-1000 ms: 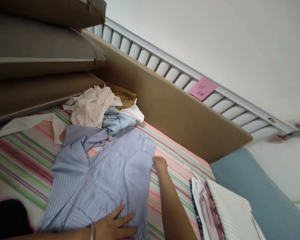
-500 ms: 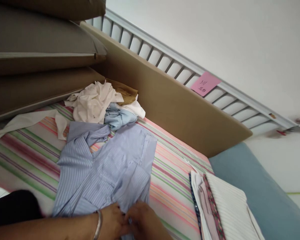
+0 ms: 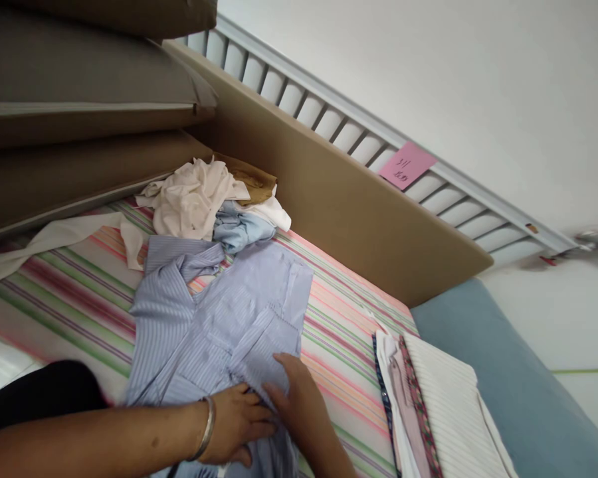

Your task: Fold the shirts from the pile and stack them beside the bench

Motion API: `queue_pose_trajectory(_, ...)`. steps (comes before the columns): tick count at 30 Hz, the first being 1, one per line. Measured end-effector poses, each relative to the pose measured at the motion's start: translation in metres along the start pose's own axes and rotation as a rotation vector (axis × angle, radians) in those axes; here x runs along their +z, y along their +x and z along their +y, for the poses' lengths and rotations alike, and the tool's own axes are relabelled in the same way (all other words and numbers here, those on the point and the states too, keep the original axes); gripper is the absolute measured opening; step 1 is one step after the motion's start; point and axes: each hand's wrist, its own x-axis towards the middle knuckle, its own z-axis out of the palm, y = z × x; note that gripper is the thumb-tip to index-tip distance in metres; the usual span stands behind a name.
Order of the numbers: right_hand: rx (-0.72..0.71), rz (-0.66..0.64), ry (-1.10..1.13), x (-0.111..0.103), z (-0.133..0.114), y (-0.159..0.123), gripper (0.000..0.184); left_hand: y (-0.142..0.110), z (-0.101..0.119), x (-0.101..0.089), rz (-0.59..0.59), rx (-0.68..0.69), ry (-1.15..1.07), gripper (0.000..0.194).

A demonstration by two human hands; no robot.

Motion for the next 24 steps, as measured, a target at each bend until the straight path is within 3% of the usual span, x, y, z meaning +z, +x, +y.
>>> queue_pose_trajectory(2,-0.073,-0.003,-0.058,0.011,-0.002,-0.002,0.058,0.000,0.000,0.002,-0.004,-0.002,0.006,0.045)
queue_pose_trajectory(5,0.027,0.051,-0.073,0.014,0.002,0.021,0.059,-0.001,-0.001,0.003,0.014,0.006,0.006,0.045)
queue_pose_trajectory(7,0.112,0.108,-0.074,0.007,0.008,0.050,0.054,-0.001,-0.002,0.004,0.034,0.008,0.004,0.045)
queue_pose_trajectory(10,0.101,0.105,-0.091,-0.006,0.013,0.093,0.043,-0.001,-0.004,0.005,0.008,0.013,-0.010,0.045)
queue_pose_trajectory(13,0.089,0.077,-0.097,-0.014,0.014,0.116,0.017,0.000,-0.004,0.007,-0.008,0.004,-0.021,0.045)
queue_pose_trajectory(20,0.121,0.211,-0.079,-0.042,0.009,0.124,0.012,0.001,-0.004,0.007,-0.010,0.004,0.004,0.045)
queue_pose_trajectory(24,0.104,0.300,-0.062,-0.066,-0.008,0.118,0.015,0.001,-0.005,0.012,-0.016,-0.001,0.013,0.044)
